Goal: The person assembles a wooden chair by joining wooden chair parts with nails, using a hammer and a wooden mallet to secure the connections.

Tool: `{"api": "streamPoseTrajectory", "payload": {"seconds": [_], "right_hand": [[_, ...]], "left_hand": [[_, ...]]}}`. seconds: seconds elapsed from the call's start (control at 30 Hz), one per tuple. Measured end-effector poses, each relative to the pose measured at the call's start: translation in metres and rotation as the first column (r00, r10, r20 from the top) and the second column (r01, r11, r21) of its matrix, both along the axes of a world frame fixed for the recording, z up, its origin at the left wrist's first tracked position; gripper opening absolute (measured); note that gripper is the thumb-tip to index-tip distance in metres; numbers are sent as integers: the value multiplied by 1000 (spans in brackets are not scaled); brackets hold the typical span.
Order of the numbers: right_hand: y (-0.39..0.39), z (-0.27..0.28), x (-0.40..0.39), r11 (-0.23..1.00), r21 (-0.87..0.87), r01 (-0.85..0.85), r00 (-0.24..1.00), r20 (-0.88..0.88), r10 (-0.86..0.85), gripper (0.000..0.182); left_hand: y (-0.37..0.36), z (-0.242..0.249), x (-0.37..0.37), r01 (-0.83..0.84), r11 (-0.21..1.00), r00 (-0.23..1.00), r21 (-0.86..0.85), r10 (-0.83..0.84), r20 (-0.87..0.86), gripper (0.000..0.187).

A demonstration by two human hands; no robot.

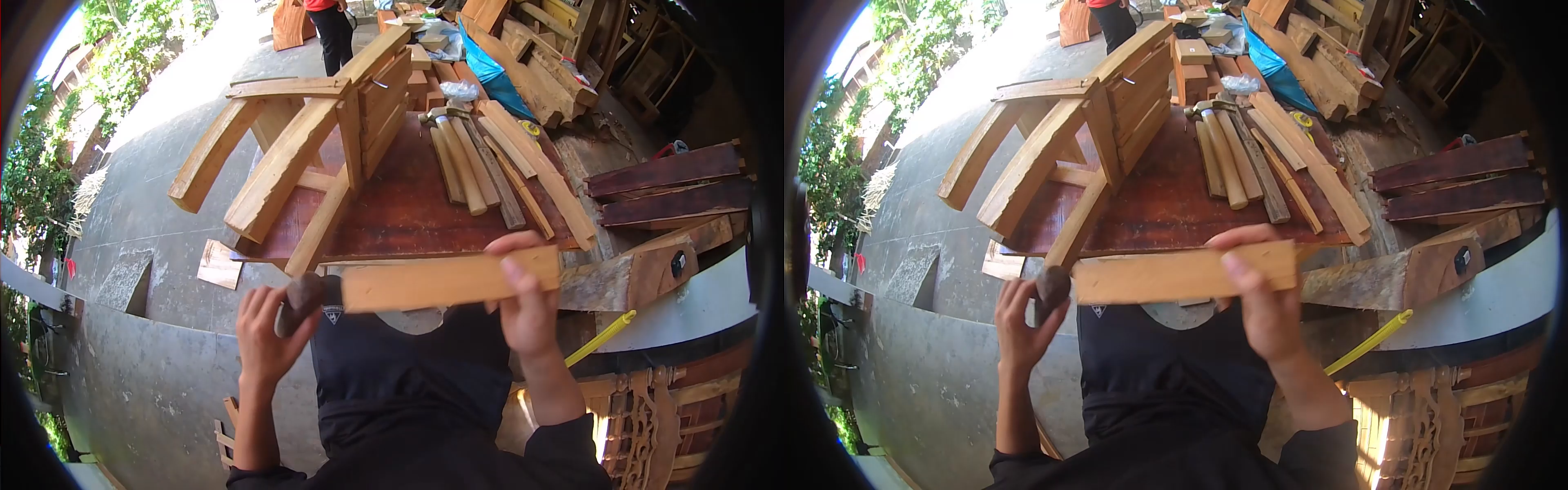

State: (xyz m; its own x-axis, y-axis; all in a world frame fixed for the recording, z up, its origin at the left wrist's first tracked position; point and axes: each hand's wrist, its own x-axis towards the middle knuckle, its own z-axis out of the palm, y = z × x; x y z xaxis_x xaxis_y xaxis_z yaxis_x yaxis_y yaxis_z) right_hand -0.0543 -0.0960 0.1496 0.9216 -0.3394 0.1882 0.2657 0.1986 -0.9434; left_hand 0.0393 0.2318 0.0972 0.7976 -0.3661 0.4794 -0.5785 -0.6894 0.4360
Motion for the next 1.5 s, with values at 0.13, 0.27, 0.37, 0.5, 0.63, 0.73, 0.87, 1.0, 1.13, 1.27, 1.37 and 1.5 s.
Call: {"api": "streamPoseTrajectory", "payload": {"seconds": [0.13,0.27,0.37,0.5,0.63,0.73,0.87,1.0,1.13,1.27,1.37,1.5], "right_hand": [[-32,-12,4,956,170,241,970,-9,-243,27],[-53,-30,1,948,238,211,975,13,-221,29],[-52,-38,1,944,230,238,971,-18,-240,28],[-47,-40,-1,940,228,256,967,-48,-251,29],[-47,-45,-7,941,222,254,967,-55,-248,26],[-48,-49,-10,940,215,266,964,-79,-255,25],[-50,-56,-15,945,216,247,968,-98,-231,25],[-49,-60,-16,948,208,241,969,-109,-222,24],[-46,-63,-14,950,205,236,969,-128,-213,24],[-42,-67,-11,944,230,236,966,-158,-203,24],[-38,-67,-10,942,240,234,966,-167,-197,23],[-41,-73,-12,957,227,180,978,-143,-150,23]], "left_hand": [[6,24,15,-51,999,998,-1,51,33,34],[2,33,43,-70,997,997,-33,69,-24,36],[-8,29,70,-57,996,998,-71,55,-26,39],[-26,16,109,-7,979,990,-204,-23,-142,40],[-42,-19,166,68,958,981,-279,-116,-158,39],[-65,-2,172,-12,975,945,-221,-61,-321,51],[-93,0,197,-20,988,970,-153,-18,-243,50],[-109,0,202,4,984,993,-180,-25,-116,49],[-118,-5,209,-70,983,978,-171,34,-204,49],[-119,-12,217,-97,944,952,-315,-4,-305,52],[-120,-19,216,-70,816,944,-573,-131,-301,51],[-116,-26,219,-60,764,951,-642,-151,-269,50]]}}
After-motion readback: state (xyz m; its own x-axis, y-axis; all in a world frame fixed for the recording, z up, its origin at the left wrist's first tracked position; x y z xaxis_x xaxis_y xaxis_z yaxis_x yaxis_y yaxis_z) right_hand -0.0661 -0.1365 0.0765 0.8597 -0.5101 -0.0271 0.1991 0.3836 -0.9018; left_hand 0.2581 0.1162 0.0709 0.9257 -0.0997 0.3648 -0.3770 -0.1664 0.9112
